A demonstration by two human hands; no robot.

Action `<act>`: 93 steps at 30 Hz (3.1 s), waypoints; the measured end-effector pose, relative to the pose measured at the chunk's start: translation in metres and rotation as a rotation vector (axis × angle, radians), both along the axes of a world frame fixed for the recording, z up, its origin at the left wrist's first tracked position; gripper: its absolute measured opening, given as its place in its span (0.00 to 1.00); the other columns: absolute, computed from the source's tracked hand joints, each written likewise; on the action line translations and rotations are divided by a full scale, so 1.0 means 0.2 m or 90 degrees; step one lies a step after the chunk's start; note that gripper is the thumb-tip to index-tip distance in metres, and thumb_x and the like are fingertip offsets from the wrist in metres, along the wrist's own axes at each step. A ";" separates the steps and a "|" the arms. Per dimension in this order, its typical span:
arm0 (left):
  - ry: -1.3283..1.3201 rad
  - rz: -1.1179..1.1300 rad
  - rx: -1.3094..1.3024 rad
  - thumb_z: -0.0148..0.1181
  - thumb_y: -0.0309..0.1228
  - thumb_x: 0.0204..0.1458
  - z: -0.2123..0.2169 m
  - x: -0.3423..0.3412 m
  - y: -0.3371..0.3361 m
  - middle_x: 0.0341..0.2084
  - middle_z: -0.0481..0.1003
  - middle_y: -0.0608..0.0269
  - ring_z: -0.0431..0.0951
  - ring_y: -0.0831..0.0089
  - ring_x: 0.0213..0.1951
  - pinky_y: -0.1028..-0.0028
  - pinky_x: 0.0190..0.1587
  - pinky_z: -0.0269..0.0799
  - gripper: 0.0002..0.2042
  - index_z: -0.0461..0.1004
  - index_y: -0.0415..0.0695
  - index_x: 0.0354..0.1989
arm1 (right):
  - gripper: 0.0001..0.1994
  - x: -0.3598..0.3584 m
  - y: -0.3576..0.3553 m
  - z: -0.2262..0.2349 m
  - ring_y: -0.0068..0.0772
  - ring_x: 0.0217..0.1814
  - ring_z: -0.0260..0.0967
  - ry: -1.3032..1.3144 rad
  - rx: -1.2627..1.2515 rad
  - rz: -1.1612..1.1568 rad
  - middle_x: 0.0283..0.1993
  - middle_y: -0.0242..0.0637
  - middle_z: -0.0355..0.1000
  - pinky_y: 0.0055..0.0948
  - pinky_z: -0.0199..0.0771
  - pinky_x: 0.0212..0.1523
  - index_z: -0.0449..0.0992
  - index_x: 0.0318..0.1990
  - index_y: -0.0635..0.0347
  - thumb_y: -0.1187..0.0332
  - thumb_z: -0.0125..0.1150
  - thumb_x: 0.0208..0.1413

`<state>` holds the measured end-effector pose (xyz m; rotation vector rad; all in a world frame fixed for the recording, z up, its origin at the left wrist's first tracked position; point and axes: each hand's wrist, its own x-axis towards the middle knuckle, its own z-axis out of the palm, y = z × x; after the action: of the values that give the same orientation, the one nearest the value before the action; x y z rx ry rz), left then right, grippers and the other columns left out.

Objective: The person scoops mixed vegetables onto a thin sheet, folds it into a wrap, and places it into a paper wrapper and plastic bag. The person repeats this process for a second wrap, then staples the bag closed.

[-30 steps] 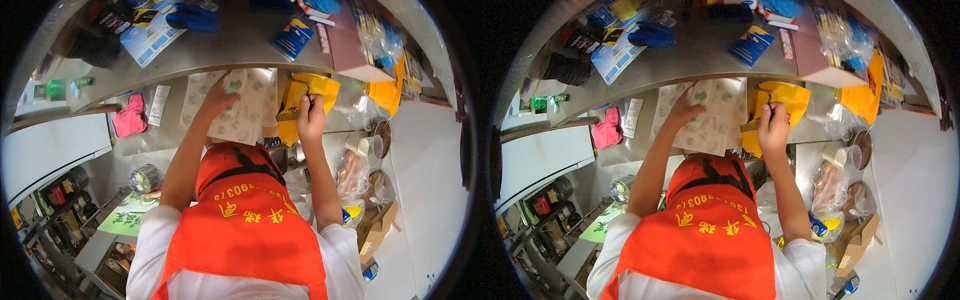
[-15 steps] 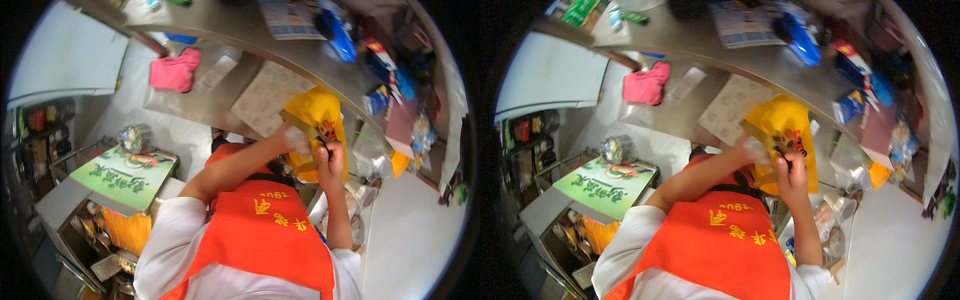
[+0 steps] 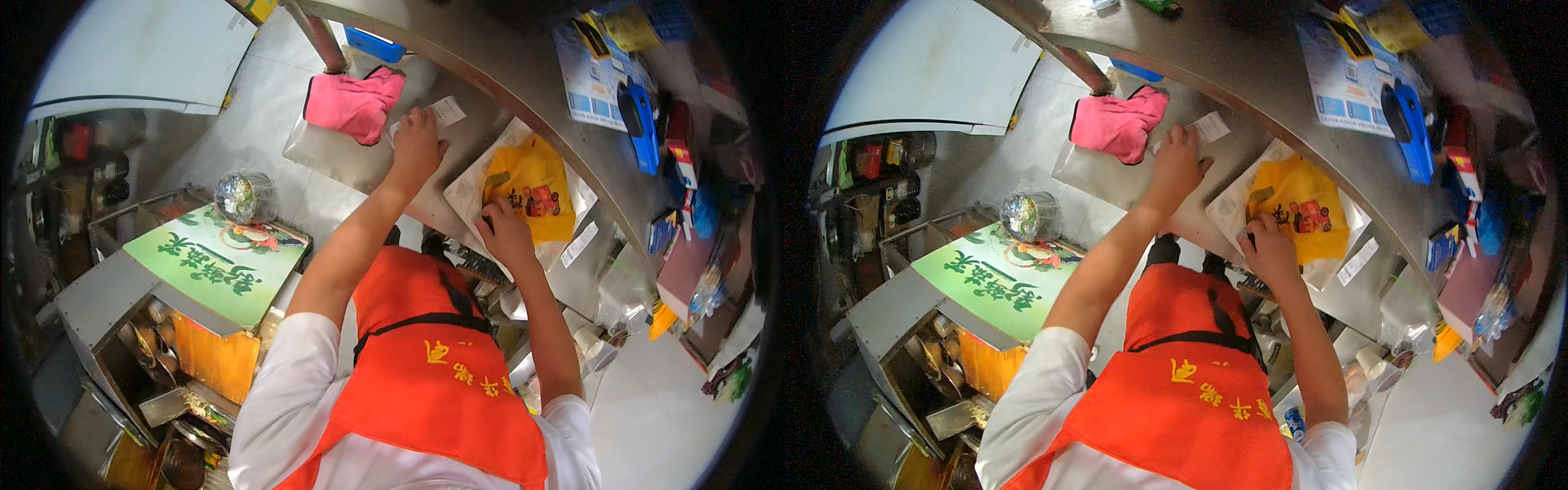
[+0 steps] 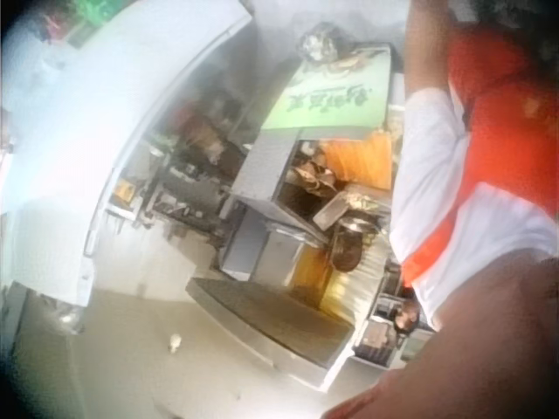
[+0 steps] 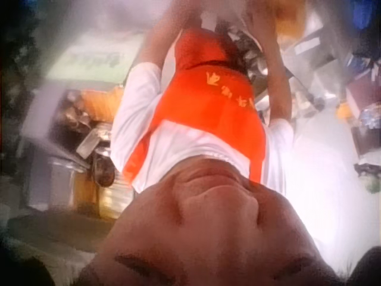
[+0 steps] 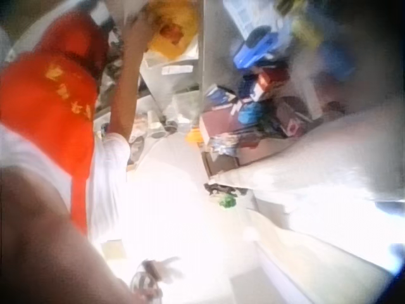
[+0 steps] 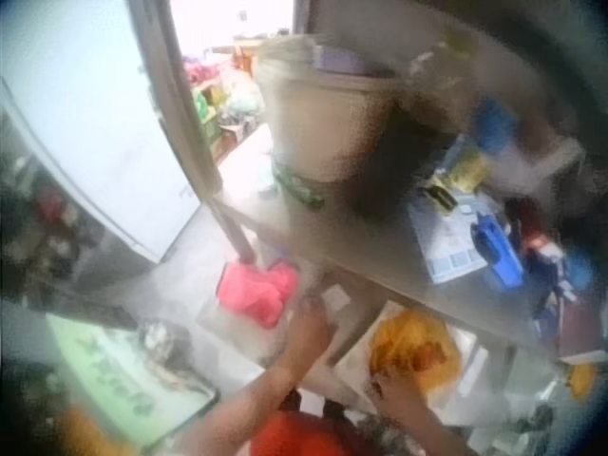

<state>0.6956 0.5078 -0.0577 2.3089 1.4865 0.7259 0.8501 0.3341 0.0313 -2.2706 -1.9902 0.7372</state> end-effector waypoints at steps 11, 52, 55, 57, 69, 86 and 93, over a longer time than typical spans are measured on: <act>-0.616 -0.060 -0.273 0.58 0.27 0.53 -0.09 -0.07 0.31 0.34 0.74 0.65 0.77 0.72 0.35 0.68 0.33 0.72 0.06 0.71 0.46 0.39 | 0.18 -0.24 0.73 -0.08 0.38 0.50 0.71 0.431 0.243 -0.266 0.53 0.47 0.72 0.32 0.70 0.50 0.69 0.57 0.64 0.64 0.56 0.63; -1.168 0.032 -0.216 0.52 0.31 0.61 0.23 -0.40 0.31 0.53 0.69 0.56 0.69 0.74 0.50 0.76 0.46 0.68 0.22 0.60 0.37 0.61 | 0.15 -0.50 1.39 -0.10 0.60 0.47 0.72 0.126 0.387 0.068 0.48 0.58 0.74 0.49 0.71 0.47 0.74 0.49 0.63 0.63 0.50 0.61; -0.772 -0.060 -0.321 0.58 0.29 0.58 0.27 -0.51 0.12 0.61 0.64 0.54 0.65 0.71 0.60 0.68 0.57 0.66 0.30 0.56 0.39 0.68 | 0.14 -0.53 0.93 0.01 0.52 0.47 0.75 0.237 -0.065 -0.002 0.47 0.57 0.74 0.43 0.73 0.45 0.73 0.48 0.66 0.64 0.50 0.63; -0.658 -0.100 -0.621 0.59 0.31 0.59 0.38 -0.49 -0.01 0.50 0.73 0.57 0.70 0.72 0.53 0.70 0.50 0.70 0.19 0.69 0.37 0.57 | 0.13 -0.52 0.60 -0.01 0.45 0.45 0.76 0.416 0.020 -0.039 0.44 0.53 0.76 0.39 0.74 0.43 0.73 0.47 0.66 0.66 0.50 0.63; 0.240 -0.368 -0.192 0.55 0.37 0.56 0.25 0.37 -0.16 0.43 0.76 0.45 0.78 0.51 0.44 0.57 0.46 0.74 0.13 0.79 0.43 0.41 | 0.26 -0.07 -0.54 -0.17 0.47 0.36 0.71 0.139 0.305 -0.727 0.39 0.50 0.71 0.39 0.71 0.40 0.60 0.58 0.67 0.65 0.64 0.57; 0.199 -0.472 -0.100 0.55 0.44 0.56 0.01 0.35 -0.08 0.36 0.78 0.47 0.78 0.47 0.35 0.59 0.42 0.74 0.17 0.78 0.41 0.39 | 0.25 0.23 -0.67 -0.07 0.45 0.36 0.74 0.139 0.426 -0.482 0.40 0.43 0.74 0.38 0.75 0.37 0.65 0.63 0.53 0.73 0.56 0.57; 0.280 -0.331 -0.409 0.54 0.43 0.58 0.13 0.42 -0.27 0.40 0.78 0.49 0.76 0.55 0.45 0.59 0.48 0.73 0.18 0.77 0.42 0.45 | 0.19 0.19 -0.68 -0.06 0.47 0.33 0.73 0.120 0.412 -0.430 0.39 0.42 0.72 0.40 0.75 0.32 0.70 0.56 0.53 0.74 0.54 0.55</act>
<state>0.7801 0.4545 -0.0312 2.2266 0.9668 -0.3724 0.8890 0.1984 0.0187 -2.1225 -1.0320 0.1836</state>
